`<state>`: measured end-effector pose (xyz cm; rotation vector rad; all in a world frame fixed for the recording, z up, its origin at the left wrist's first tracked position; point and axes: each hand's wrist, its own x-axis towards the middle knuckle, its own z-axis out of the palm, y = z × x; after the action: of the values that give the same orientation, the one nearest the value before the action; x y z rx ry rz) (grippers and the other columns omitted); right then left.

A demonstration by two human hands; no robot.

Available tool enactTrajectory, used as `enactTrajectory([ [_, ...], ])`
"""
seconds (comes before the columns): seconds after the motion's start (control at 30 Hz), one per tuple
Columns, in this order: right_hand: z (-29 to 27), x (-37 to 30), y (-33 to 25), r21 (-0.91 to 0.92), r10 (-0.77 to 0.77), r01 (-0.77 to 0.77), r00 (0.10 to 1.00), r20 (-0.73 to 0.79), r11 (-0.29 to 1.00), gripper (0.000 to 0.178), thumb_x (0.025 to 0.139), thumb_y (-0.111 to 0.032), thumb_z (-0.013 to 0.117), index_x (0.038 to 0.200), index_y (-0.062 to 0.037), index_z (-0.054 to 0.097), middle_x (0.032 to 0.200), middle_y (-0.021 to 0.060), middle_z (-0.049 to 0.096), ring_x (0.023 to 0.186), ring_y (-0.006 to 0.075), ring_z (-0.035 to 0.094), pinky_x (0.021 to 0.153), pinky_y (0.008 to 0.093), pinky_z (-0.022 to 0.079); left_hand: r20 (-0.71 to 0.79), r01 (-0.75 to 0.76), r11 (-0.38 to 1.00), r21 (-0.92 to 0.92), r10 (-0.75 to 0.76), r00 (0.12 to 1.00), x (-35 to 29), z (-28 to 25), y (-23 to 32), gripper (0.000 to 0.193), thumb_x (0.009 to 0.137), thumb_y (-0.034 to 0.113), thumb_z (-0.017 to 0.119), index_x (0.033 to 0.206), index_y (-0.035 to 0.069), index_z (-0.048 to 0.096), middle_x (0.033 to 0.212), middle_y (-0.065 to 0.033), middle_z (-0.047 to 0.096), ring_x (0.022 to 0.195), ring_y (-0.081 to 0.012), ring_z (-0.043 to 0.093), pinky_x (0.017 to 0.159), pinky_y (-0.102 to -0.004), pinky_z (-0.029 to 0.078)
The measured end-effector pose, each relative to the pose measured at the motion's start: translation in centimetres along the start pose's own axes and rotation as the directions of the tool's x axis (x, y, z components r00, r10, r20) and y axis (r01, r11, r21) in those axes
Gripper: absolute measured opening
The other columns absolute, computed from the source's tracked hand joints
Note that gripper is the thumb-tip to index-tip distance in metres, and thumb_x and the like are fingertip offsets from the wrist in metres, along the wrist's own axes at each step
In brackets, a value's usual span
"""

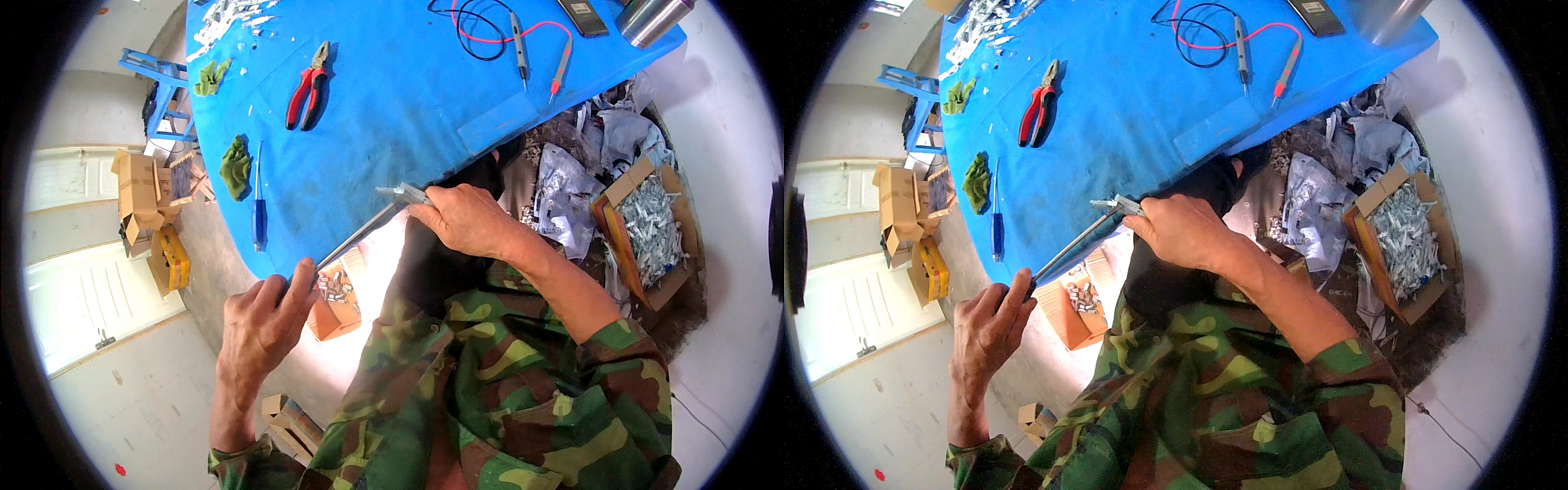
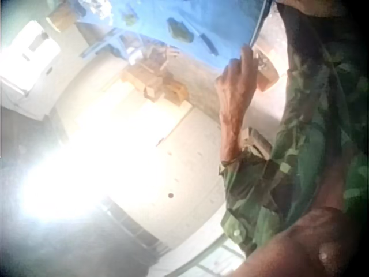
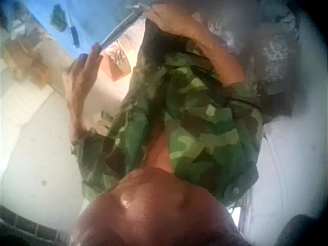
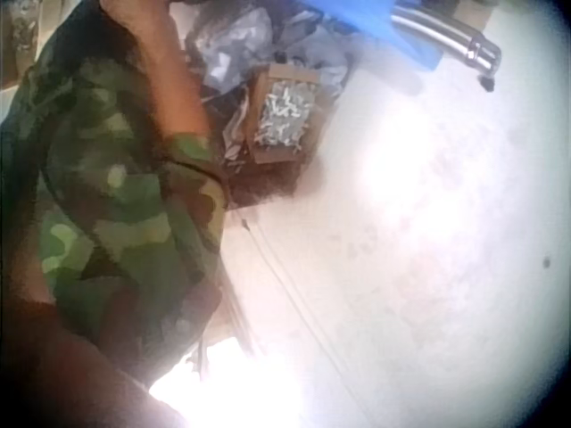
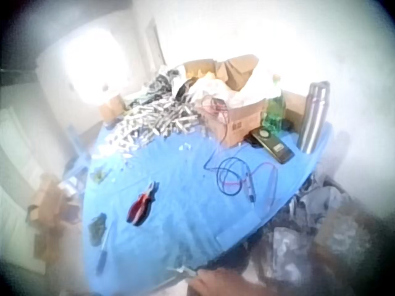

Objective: The person disassembles a small electric motor using a screwdriver and pliers, wipes a component with a cloth, and touches multimeter probes to the motor parts.

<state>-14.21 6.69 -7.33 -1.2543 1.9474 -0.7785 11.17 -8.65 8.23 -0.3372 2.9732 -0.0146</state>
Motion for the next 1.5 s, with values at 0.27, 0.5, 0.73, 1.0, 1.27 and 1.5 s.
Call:
enactTrajectory([
  [0.27,0.1,0.1,0.4,-0.044,-0.046,0.046,0.999,-0.001,0.998,0.047,0.105,-0.043,0.057,0.091,0.0007,0.067,0.082,0.0286,0.07,0.083,0.0508,0.068,0.076,0.0584,0.054,0.045,0.098,0.963,-0.252,-0.089,0.995,0.6,0.0,-0.6,0.04,0.089,0.008,0.079,0.128,0.007,0.07,0.075,-0.0101,0.064,0.059,-0.027,0.065,0.053,-0.0405,0.053],
  [0.5,-0.1,0.1,0.4,-0.037,-0.039,0.039,0.999,0.022,0.999,0.047,0.105,-0.042,0.057,0.091,0.001,0.067,0.083,0.0295,0.07,0.084,0.0508,0.068,0.076,0.059,0.053,0.044,0.167,0.928,-0.334,-0.162,0.986,0.0,1.1,-0.3,0.037,0.09,0.008,0.077,0.126,0.007,0.07,0.077,-0.0123,0.066,0.061,-0.0302,0.066,0.055,-0.0417,0.053],
  [0.73,0.2,-0.1,0.2,-0.024,-0.005,0.006,1.0,0.009,1.0,0.045,0.104,-0.042,0.059,0.093,0.0008,0.067,0.085,0.0298,0.07,0.086,0.051,0.068,0.077,0.059,0.053,-0.075,0.029,0.994,-0.104,-0.037,0.997,-0.1,0.6,-0.4,0.035,0.09,0.016,0.08,0.124,0.012,0.069,0.071,-0.0029,0.06,0.057,-0.0196,0.064,0.047,-0.0348,0.051],
  [1.0,0.0,0.0,0.2,-0.027,-0.018,0.018,1.0,0.008,0.999,0.042,0.103,-0.039,0.059,0.093,0.0013,0.067,0.087,0.0295,0.07,0.086,0.0505,0.068,0.078,0.0586,0.053,-0.033,0.036,0.998,-0.045,-0.038,0.999,0.5,-0.9,1.3,0.039,0.088,0.016,0.082,0.125,0.011,0.07,0.073,-0.0043,0.06,0.059,-0.0214,0.064,0.05,-0.0368,0.051],
  [1.27,0.2,-0.1,0.4,0.003,-0.017,0.017,1.0,0.012,1.0,0.043,0.103,-0.039,0.06,0.093,0.0022,0.066,0.086,0.0295,0.07,0.086,0.0505,0.068,0.077,0.0592,0.053,0.066,0.132,0.961,-0.243,-0.119,0.991,0.9,-0.7,0.6,0.037,0.089,0.013,0.08,0.125,0.007,0.071,0.079,-0.0103,0.068,0.064,-0.0272,0.068,0.056,-0.0397,0.053],
  [1.5,0.6,0.0,0.6,0.059,0.012,-0.013,1.0,0.014,0.998,0.045,0.102,-0.04,0.061,0.091,0.0032,0.066,0.086,0.0305,0.069,0.085,0.051,0.068,0.076,0.0592,0.052,0.066,0.203,0.854,-0.48,-0.196,0.978,0.1,2.5,0.0,0.035,0.092,0.01,0.077,0.126,0.006,0.07,0.086,-0.0132,0.074,0.068,-0.0305,0.072,0.062,-0.0394,0.057],
])
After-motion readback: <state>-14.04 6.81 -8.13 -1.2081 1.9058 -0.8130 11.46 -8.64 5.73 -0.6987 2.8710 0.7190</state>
